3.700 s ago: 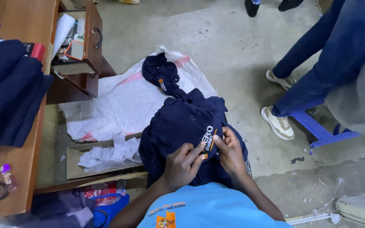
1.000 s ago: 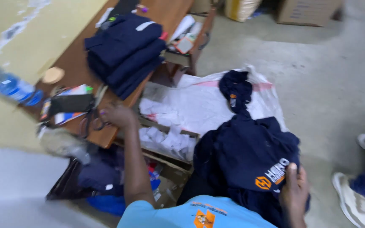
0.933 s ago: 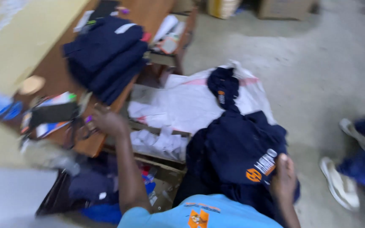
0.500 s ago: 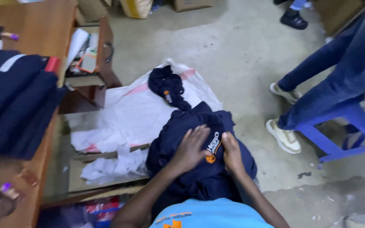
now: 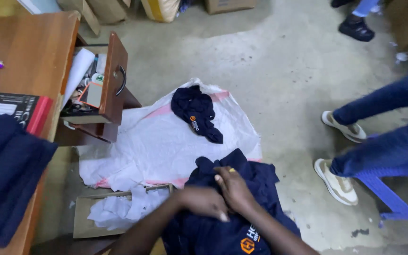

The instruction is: Inspecting a shirt for quality, trimming loose threads, and preparing it for folding.

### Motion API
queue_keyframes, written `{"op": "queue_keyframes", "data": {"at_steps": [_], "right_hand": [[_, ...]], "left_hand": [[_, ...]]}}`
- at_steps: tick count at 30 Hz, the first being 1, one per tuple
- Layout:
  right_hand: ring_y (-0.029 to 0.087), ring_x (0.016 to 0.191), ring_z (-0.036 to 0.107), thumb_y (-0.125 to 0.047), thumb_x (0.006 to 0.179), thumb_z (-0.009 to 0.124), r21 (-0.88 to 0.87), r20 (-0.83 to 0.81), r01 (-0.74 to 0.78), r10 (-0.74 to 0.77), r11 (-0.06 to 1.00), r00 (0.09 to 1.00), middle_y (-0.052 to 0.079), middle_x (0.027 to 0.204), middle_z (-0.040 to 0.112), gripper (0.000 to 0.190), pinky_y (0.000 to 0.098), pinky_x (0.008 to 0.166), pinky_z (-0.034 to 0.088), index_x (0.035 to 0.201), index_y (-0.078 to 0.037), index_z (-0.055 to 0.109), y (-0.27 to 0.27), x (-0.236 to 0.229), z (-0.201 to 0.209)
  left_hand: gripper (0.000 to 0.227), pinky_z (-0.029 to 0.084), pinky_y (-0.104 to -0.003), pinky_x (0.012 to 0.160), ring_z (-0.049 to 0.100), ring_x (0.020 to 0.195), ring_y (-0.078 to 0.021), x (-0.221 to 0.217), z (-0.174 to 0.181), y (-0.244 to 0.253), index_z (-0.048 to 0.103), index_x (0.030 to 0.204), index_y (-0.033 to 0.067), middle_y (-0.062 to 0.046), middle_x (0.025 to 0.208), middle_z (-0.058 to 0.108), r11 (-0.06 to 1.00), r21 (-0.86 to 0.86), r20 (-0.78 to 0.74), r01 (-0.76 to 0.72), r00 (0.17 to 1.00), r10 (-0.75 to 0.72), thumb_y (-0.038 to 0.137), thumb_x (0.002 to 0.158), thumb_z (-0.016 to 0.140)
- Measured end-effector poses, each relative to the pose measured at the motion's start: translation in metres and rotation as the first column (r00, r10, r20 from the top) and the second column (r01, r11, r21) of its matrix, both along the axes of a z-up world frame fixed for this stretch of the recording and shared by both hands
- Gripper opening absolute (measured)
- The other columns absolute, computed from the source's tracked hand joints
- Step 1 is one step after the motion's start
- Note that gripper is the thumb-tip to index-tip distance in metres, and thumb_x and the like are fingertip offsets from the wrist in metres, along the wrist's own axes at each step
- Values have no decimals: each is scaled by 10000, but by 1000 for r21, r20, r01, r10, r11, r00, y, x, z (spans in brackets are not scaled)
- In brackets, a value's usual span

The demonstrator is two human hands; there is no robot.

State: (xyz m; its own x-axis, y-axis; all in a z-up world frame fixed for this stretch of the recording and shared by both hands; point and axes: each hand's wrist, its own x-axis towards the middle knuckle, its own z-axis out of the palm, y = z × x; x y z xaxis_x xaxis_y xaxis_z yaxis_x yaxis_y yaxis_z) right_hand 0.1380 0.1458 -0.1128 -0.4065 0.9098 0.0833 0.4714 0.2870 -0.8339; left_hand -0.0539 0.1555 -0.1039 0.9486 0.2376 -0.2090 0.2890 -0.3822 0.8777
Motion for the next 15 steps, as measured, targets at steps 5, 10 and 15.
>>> {"op": "queue_keyframes", "data": {"at_steps": [5,10,15], "right_hand": [[301,1003,719,-395,1068,534,-388,179,-110,192,915,965,96,1022,755,311,420,858,518,1119,-141,706,26,8,-52],[203,1039,766,-422,1042,564,-558,101,-68,149,827,984,37,1078,797,329,331,902,544,1161,-164,731,45,20,-60],[122,1044,759,-486,1022,569,-746,168,-26,226,666,960,-47,1087,783,326,272,937,536,1211,-256,701,51,42,-114]], "left_hand": [[262,648,-374,800,758,905,-265,-92,-211,183,775,1151,8,-165,1106,791,704,-578,-3,-412,864,503,-6,970,587],[115,445,-388,672,560,782,-191,-85,-434,265,617,844,73,-65,872,625,489,67,-620,-870,348,704,183,863,646],[436,597,-366,965,740,1132,-272,-66,-500,280,835,1090,105,-87,1173,794,455,419,-652,-786,88,753,436,808,861]]}}
